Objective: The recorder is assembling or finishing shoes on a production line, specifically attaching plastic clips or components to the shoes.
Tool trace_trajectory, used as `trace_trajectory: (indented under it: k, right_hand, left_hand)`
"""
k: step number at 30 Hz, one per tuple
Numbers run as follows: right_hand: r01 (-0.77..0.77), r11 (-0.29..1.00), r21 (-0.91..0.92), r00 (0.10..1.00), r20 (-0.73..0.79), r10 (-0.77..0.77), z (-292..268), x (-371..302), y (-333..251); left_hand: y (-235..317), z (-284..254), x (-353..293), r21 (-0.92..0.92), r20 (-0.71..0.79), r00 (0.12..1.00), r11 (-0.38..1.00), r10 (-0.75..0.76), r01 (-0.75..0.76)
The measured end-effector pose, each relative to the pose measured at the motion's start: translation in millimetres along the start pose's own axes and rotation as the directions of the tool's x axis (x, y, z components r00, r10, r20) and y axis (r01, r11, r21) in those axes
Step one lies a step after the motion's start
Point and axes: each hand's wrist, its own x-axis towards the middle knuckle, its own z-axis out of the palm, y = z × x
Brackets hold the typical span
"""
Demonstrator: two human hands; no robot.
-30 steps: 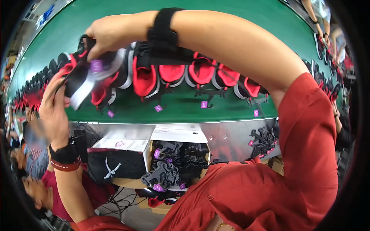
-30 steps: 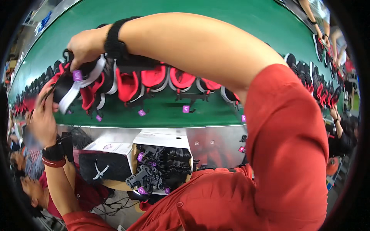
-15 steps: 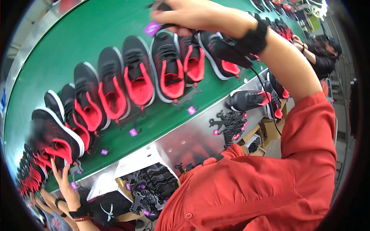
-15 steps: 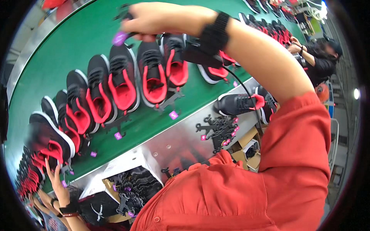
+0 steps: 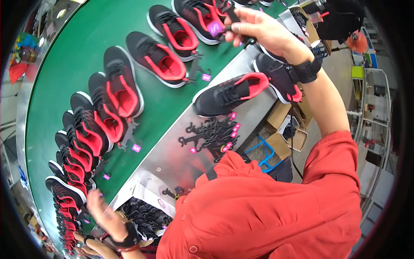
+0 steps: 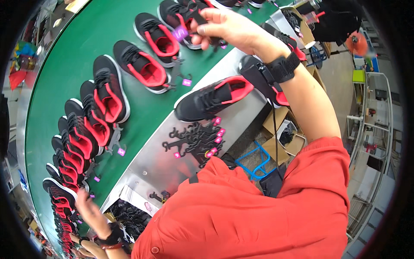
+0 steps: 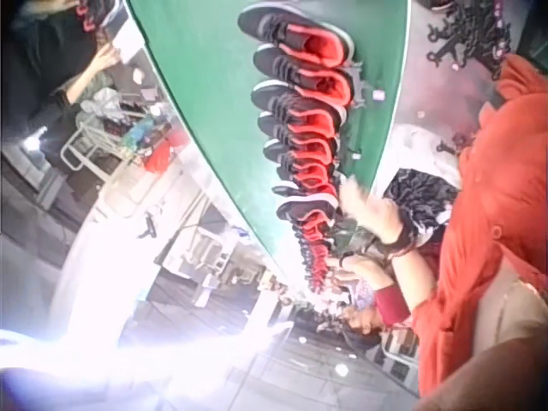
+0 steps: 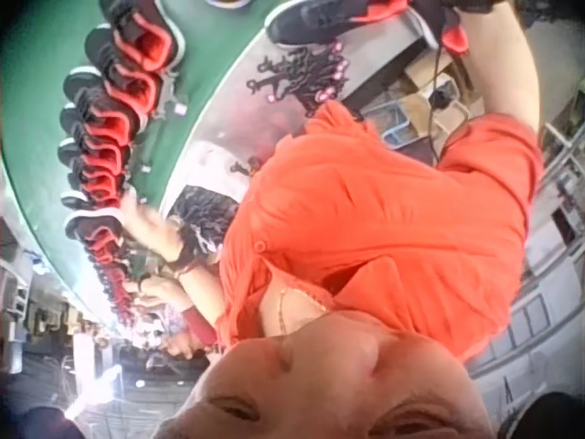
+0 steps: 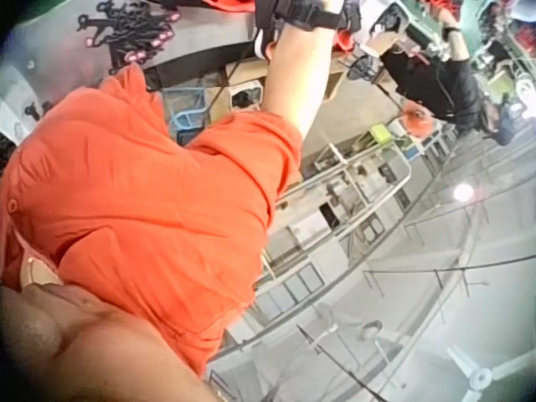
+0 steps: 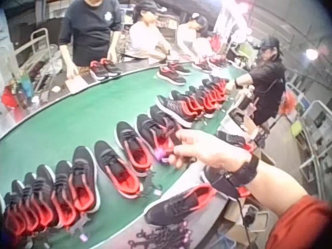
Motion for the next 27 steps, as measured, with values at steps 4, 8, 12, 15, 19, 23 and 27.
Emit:
trace_trajectory:
  k: [4,8,12,15,19,23,27]
  right_hand:
    - [-0.178,0.975,-0.137,0.979,-0.128,0.161,-48.3,-55.5,51.6]
    - [-0.35,0.934,-0.063,0.892,-0.325,0.313,-94.6,-127.1,76.4]
    - [-0.357,0.934,0.034,0.897,-0.266,0.353,-89.7,-190.6,109.4]
    - [-0.129,0.97,-0.207,0.951,-0.303,0.062,-67.6,-221.4,142.6]
    - [-0.204,0.933,-0.298,0.862,-0.506,0.027,-44.5,-260.6,149.8]
    - [-0.585,0.795,-0.159,0.578,-0.769,0.271,-50.4,-326.3,175.8]
    - [-0.336,0.802,-0.493,0.751,-0.655,-0.088,-69.0,-345.6,205.2]
  left_hand:
    - [129.6,114.9,30.9,-0.179,0.396,0.861,0.946,0.32,-0.27]
    - [229.3,188.0,47.8,-0.312,0.472,0.628,0.783,0.619,-0.537]
    - [309.3,251.1,59.5,-0.309,0.447,0.468,0.623,0.762,-0.718]
    - [356.7,289.2,88.5,-0.009,0.401,0.29,0.32,0.869,-0.947]
    - [382.1,328.2,103.9,0.012,0.453,0.348,0.384,0.821,-0.923]
    - [384.1,327.5,109.2,0.103,0.549,0.382,0.393,0.743,-0.914]
    - [369.3,344.0,102.0,0.12,0.508,0.309,0.289,0.804,-0.95]
